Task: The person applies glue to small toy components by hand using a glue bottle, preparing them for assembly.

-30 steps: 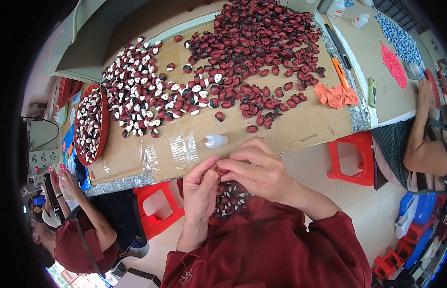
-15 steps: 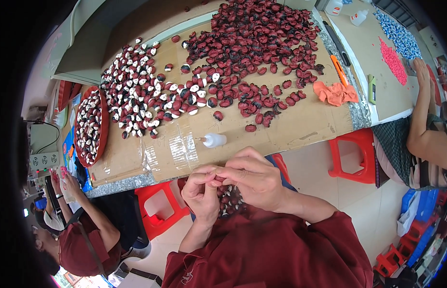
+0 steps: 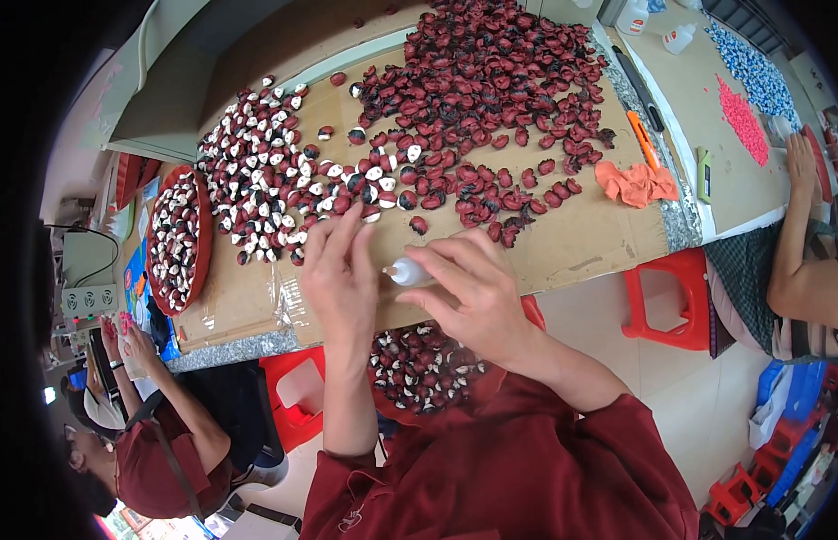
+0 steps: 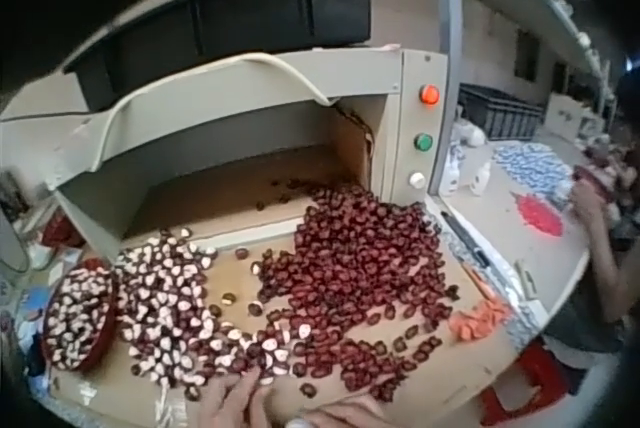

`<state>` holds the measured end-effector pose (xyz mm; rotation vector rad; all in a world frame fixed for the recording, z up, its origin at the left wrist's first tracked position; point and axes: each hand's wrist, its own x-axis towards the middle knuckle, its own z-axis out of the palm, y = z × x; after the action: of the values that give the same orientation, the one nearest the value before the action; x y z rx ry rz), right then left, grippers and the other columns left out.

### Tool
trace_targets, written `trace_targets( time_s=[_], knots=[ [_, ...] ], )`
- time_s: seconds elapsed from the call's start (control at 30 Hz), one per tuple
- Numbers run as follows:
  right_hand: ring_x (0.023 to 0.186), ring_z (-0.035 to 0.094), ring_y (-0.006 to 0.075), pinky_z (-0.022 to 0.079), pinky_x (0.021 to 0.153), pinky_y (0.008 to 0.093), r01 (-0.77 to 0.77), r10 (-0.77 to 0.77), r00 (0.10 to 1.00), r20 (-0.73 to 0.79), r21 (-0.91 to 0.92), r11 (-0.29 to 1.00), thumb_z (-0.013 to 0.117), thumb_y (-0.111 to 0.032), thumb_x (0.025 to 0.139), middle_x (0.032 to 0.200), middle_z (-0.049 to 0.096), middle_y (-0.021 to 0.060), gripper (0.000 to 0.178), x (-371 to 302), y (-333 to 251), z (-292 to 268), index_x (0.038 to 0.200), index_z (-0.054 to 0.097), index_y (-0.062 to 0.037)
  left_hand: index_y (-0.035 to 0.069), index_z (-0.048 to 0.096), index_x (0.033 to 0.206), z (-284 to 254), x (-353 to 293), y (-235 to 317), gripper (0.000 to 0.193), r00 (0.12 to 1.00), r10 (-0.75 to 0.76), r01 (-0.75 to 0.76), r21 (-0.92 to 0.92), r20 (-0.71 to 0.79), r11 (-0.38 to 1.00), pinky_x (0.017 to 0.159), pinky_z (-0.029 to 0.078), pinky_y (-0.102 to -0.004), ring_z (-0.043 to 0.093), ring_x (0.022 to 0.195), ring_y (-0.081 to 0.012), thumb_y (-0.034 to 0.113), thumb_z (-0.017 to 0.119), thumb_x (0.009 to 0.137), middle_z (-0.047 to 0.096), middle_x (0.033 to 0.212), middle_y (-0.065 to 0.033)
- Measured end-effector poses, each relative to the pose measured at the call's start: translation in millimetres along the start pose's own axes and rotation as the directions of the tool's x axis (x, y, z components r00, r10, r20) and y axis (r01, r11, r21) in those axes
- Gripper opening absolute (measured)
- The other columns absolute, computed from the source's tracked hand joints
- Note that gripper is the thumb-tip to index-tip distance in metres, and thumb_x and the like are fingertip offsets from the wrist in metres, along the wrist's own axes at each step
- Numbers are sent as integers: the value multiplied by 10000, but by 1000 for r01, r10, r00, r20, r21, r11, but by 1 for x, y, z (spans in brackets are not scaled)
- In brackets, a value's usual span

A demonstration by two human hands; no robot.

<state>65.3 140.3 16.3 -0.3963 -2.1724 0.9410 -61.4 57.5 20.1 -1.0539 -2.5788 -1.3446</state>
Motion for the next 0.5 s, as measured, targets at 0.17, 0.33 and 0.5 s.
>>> trace_targets(
  time_s=[0.17,0.33,0.5],
  knots=[
    [840,540,230,450,726,337,59,-59,998,-31,5,998,752,-80,650,912,591,85,327,-2,-2,-8,943,625,-9,38,646,981,3,1,-3,237,964,263,-254,179,-29,951,644,457,-343,563,751,-240,6,648,747,583,839,-94],
    [744,585,206,473,662,316,-368,375,921,103,544,754,726,-57,691,992,613,114,340,-23,-9,-21,995,588,9,-2,605,1099,-17,-32,2,257,917,-263,393,-564,300,726,727,451,-218,562,796,-84,1,589,843,605,901,-63],
    [645,564,172,442,570,278,-132,103,990,101,346,929,775,-64,633,864,642,102,362,-19,0,-45,952,621,13,-17,579,1086,-37,-50,-11,222,749,-142,642,-762,647,-81,828,503,-289,613,930,-212,0,531,870,593,1086,-179]
  ],
)
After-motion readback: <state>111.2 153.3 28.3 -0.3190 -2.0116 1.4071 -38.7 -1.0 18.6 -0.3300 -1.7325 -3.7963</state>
